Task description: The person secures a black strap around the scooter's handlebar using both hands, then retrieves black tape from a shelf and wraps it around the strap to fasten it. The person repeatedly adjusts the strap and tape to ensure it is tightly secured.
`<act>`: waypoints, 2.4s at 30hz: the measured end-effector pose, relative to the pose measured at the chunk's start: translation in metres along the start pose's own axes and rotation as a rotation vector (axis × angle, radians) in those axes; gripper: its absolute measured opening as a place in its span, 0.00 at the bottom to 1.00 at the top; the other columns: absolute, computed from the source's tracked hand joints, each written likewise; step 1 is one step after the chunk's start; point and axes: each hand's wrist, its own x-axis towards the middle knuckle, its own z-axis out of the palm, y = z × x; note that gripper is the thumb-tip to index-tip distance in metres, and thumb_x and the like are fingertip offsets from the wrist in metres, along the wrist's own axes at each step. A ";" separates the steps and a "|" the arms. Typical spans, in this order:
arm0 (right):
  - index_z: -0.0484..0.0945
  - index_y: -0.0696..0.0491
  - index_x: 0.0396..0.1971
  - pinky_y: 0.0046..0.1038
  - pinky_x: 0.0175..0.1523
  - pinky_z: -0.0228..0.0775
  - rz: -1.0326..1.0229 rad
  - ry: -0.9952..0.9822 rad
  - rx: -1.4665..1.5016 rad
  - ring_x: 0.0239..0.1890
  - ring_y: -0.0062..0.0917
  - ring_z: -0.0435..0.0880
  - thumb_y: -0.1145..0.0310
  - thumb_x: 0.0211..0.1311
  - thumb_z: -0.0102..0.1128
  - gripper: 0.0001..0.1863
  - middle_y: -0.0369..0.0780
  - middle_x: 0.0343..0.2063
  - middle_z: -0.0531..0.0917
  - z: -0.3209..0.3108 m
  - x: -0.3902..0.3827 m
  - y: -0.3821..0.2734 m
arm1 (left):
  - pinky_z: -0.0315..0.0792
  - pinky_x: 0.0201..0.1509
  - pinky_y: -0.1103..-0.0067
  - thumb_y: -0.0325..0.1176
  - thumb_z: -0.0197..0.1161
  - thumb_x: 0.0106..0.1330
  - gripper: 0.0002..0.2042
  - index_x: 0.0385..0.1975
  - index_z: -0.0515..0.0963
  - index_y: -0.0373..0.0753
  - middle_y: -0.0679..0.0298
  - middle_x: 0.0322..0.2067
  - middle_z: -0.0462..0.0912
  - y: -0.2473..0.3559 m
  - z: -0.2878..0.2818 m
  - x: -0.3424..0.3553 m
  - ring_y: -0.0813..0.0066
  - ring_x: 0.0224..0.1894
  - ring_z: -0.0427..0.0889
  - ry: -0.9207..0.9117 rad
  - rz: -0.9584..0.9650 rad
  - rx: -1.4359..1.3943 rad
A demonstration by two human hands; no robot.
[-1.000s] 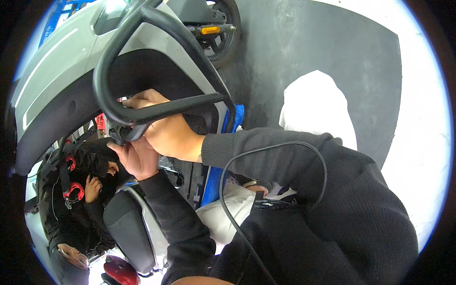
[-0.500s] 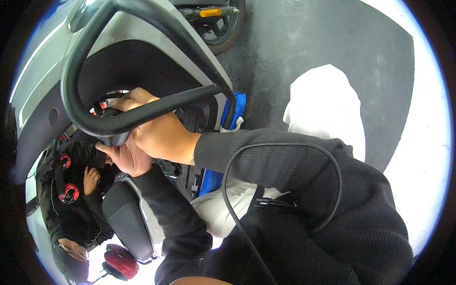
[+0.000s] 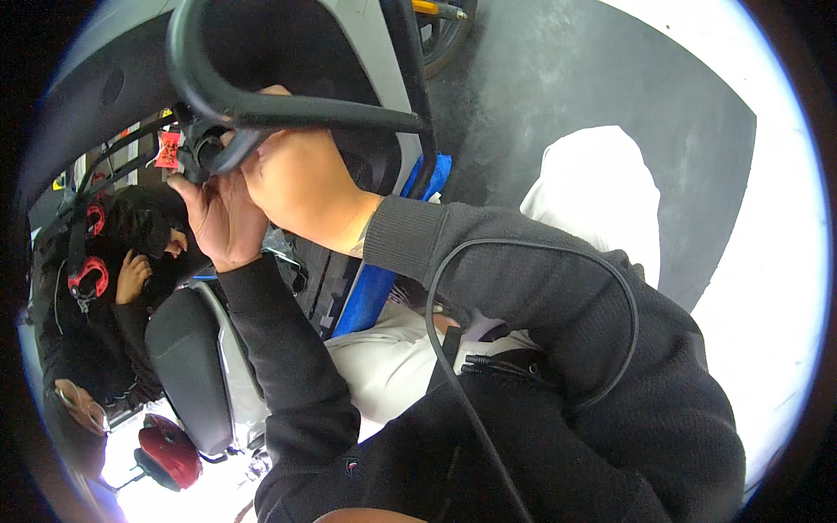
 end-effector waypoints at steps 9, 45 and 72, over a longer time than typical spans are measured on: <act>0.86 0.58 0.56 0.27 0.47 0.83 -0.033 -0.071 0.040 0.41 0.29 0.91 0.76 0.69 0.66 0.17 0.44 0.47 0.87 -0.001 0.006 -0.001 | 0.64 0.76 0.63 0.57 0.66 0.74 0.31 0.67 0.77 0.40 0.60 0.61 0.82 0.000 0.005 0.002 0.65 0.61 0.77 -0.028 -0.053 0.150; 0.84 0.67 0.51 0.26 0.41 0.79 0.065 -0.105 0.250 0.33 0.22 0.88 0.81 0.69 0.58 0.14 0.43 0.32 0.90 0.001 0.014 -0.021 | 0.80 0.66 0.64 0.44 0.60 0.83 0.19 0.58 0.81 0.33 0.55 0.50 0.87 -0.004 0.041 -0.002 0.63 0.50 0.86 0.153 0.069 0.272; 0.80 0.67 0.58 0.25 0.57 0.77 0.071 -0.182 0.167 0.49 0.23 0.87 0.73 0.79 0.60 0.16 0.42 0.48 0.89 0.005 0.014 -0.002 | 0.81 0.62 0.67 0.38 0.64 0.80 0.13 0.51 0.82 0.33 0.58 0.44 0.85 0.004 0.033 0.004 0.65 0.48 0.83 0.070 -0.014 0.171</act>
